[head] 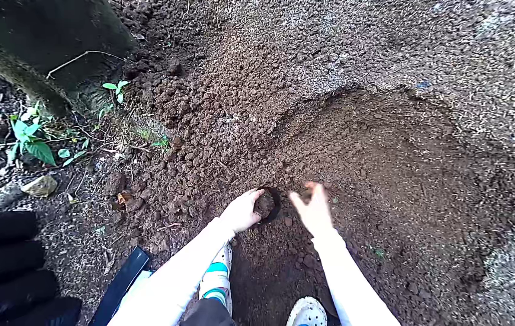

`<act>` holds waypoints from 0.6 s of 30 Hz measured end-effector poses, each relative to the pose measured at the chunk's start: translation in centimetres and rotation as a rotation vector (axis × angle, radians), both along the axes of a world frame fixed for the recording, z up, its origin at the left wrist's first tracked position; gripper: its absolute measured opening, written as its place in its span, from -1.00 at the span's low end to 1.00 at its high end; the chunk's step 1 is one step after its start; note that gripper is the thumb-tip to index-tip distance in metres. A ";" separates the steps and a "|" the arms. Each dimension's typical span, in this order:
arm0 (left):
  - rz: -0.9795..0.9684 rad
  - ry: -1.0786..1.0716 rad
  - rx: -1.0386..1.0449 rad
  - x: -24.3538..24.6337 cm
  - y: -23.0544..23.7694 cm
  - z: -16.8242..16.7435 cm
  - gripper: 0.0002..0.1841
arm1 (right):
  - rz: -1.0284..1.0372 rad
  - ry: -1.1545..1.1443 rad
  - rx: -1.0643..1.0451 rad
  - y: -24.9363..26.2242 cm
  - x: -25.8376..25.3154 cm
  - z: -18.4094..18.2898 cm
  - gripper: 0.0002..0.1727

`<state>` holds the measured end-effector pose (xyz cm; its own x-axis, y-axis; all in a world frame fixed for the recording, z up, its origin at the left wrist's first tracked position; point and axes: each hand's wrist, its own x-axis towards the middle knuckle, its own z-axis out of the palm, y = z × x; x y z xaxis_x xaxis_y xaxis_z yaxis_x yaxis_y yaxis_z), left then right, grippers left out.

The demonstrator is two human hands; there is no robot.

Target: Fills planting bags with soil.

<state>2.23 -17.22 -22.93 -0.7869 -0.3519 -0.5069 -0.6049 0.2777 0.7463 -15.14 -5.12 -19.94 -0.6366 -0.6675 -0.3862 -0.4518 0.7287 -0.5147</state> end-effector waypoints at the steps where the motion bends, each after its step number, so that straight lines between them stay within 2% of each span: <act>1: -0.028 -0.019 -0.003 -0.3 0.1 -0.1 -0.23 | 0.055 -0.083 0.126 -0.8 1.2 -0.8 -0.14; 2: -0.047 -0.038 -0.005 -0.6 0.2 -0.2 -0.23 | 0.106 -0.151 0.229 -1.6 2.2 -1.6 -0.20; 3: -0.041 -0.044 0.001 -0.7 0.3 -0.1 -0.21 | 0.143 -0.165 0.309 -2.2 3.0 -2.0 -0.33; 5: 0.046 -0.018 0.017 -0.4 0.1 1.0 -0.22 | 0.189 -0.058 0.334 -2.4 3.6 -1.2 -0.52; 7: 0.110 0.046 0.007 0.6 -0.2 3.7 -0.27 | 0.196 0.026 0.190 -1.3 3.4 1.4 -0.58; 9: 0.129 0.152 -0.011 1.5 0.4 6.6 -0.28 | 0.170 0.102 -0.045 1.1 3.5 3.8 -0.60; 11: 0.119 0.261 -0.030 2.2 0.9 8.3 -0.27 | 0.118 0.169 -0.296 3.0 4.3 3.9 -0.57; 13: 0.124 0.293 -0.054 2.2 1.3 6.9 -0.28 | 0.079 0.148 -0.336 3.1 5.0 1.4 -0.47; 15: 0.101 0.157 -0.036 1.5 1.6 3.1 -0.30 | 0.090 0.046 -0.124 2.8 4.7 -2.1 -0.44; 17: 0.065 0.020 -0.070 0.8 1.2 0.3 -0.32 | 0.109 -0.034 0.007 1.6 3.9 -2.9 -0.42; 18: 0.087 0.016 -0.068 0.7 0.6 0.6 -0.33 | 0.114 -0.032 -0.029 0.8 3.6 -2.4 -0.43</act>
<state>2.98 -16.67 -22.37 -0.7597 -0.4523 -0.4671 -0.6172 0.2756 0.7370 -11.55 -4.32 -22.31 -0.5438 -0.7458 -0.3847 -0.5138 0.6584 -0.5500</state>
